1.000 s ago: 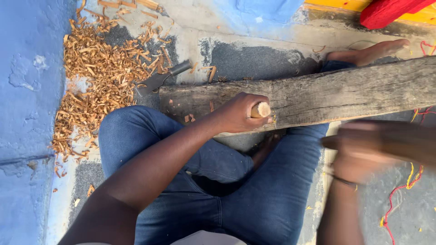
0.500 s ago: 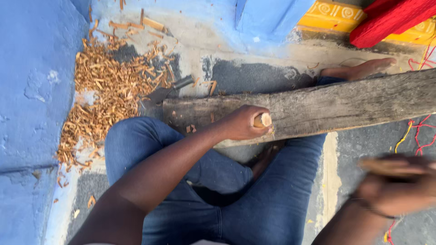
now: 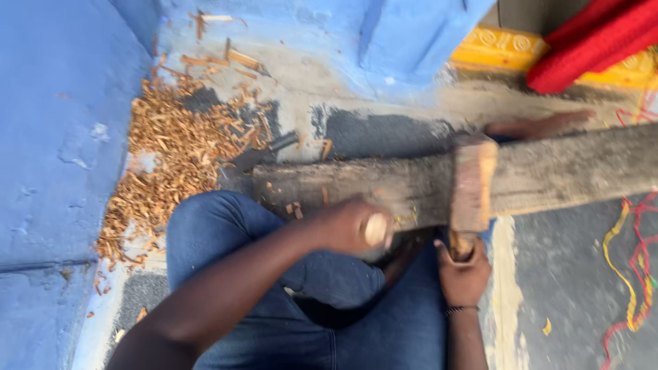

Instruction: The person sits on the floor and uses a wooden mallet to strike a chisel, carving a small cylindrical piece of wood held in their left hand. Wood shavings accumulate on the floor as the person repeatedly shapes the wood.

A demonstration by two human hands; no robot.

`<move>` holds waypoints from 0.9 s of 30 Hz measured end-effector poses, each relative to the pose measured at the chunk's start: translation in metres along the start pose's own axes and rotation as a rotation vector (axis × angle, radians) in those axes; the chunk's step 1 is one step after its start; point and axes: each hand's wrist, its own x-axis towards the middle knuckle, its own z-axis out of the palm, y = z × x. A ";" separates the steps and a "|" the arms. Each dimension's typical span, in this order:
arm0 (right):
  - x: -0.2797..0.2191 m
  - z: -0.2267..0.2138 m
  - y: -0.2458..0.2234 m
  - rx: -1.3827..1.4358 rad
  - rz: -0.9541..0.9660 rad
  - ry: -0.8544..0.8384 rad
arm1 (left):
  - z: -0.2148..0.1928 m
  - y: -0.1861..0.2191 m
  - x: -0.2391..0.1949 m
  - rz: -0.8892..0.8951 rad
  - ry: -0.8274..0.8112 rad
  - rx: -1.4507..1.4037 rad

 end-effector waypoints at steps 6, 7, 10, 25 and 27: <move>0.012 -0.001 -0.012 0.428 0.369 -0.059 | -0.008 -0.007 0.009 -0.051 0.138 -0.087; 0.014 0.000 -0.014 0.487 0.388 -0.053 | -0.010 -0.012 0.018 -0.032 0.162 -0.088; 0.015 -0.003 -0.015 0.645 0.486 -0.015 | -0.008 -0.015 0.030 -0.003 0.138 -0.040; 0.013 -0.080 0.004 0.963 -0.049 0.433 | 0.009 -0.010 0.047 -0.089 0.023 -0.056; 0.038 -0.107 0.007 0.966 -0.065 0.503 | 0.009 -0.014 0.053 -0.079 0.008 -0.057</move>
